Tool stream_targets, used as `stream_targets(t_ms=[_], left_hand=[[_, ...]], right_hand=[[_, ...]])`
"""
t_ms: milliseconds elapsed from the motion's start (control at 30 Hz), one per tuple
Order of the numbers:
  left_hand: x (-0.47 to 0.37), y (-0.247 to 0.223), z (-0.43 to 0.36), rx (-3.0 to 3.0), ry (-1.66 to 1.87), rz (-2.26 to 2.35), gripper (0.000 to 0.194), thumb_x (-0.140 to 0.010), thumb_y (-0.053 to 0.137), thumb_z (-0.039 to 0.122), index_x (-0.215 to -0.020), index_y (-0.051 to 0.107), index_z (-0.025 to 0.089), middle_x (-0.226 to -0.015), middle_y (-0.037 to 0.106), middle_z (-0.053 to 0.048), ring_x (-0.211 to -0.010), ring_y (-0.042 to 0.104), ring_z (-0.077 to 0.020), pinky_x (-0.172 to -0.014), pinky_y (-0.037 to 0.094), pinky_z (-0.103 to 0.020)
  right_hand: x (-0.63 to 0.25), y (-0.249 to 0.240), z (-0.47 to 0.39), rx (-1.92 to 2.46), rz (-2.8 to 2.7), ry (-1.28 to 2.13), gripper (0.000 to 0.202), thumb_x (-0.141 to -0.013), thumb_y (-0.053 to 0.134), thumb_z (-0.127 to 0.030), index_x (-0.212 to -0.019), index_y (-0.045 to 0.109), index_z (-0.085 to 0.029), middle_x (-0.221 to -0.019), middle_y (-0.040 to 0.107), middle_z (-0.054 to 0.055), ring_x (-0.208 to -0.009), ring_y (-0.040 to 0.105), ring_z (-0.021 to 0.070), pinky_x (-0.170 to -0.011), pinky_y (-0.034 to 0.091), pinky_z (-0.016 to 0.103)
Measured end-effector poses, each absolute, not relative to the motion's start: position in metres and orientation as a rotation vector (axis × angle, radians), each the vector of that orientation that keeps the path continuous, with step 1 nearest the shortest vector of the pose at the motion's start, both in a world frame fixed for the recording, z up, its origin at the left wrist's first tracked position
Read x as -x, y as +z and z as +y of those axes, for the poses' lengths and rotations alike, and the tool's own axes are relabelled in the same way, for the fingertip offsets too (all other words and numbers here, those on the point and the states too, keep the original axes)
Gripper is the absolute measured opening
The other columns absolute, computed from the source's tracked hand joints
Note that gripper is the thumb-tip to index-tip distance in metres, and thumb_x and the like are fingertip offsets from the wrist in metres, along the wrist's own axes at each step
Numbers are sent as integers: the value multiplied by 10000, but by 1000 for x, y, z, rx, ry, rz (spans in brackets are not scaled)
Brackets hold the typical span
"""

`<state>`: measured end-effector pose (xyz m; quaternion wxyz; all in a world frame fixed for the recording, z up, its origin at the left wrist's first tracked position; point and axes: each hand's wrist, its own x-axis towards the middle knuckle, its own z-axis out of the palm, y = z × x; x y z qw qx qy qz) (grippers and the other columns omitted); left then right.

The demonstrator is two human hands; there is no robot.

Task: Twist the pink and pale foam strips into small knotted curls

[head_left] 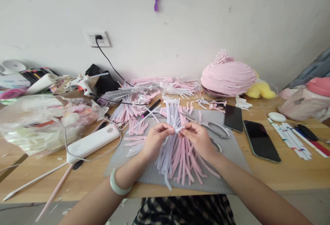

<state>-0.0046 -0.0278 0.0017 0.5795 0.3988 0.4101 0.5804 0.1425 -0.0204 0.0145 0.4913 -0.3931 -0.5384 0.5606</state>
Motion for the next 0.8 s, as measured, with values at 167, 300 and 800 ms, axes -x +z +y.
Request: stream_targets(t_ms=[167,300,800], left_hand=[[-4,1,-32,-841,1339,867,99,-579,692,188,-609,609,145,-584,605,20,-607,523,-102,-686,369,-237],[-8,1,-35,-852,1327,840,95,-598,686,190,-611,604,143,-608,607,16,-624,521,-104,-697,370,-239],[0,-4,-28,-1089,1366,1108,137,-676,632,269,-618,575,159,-601,569,27,-634,496,-106,-700,366,-228]], right_hand=[[-134,5,-25,936,-1266,1230,57,-677,616,-215,-647,600,-170,-587,600,-6,-573,566,127,-588,458,250],[-127,-8,-29,908,-1234,1109,61,-699,602,-208,-644,594,-182,-667,595,-1,-630,563,128,-620,456,250],[-147,-2,-17,957,-2028,265,164,-819,416,-138,-840,577,-161,-793,605,81,-757,578,176,-694,447,283]])
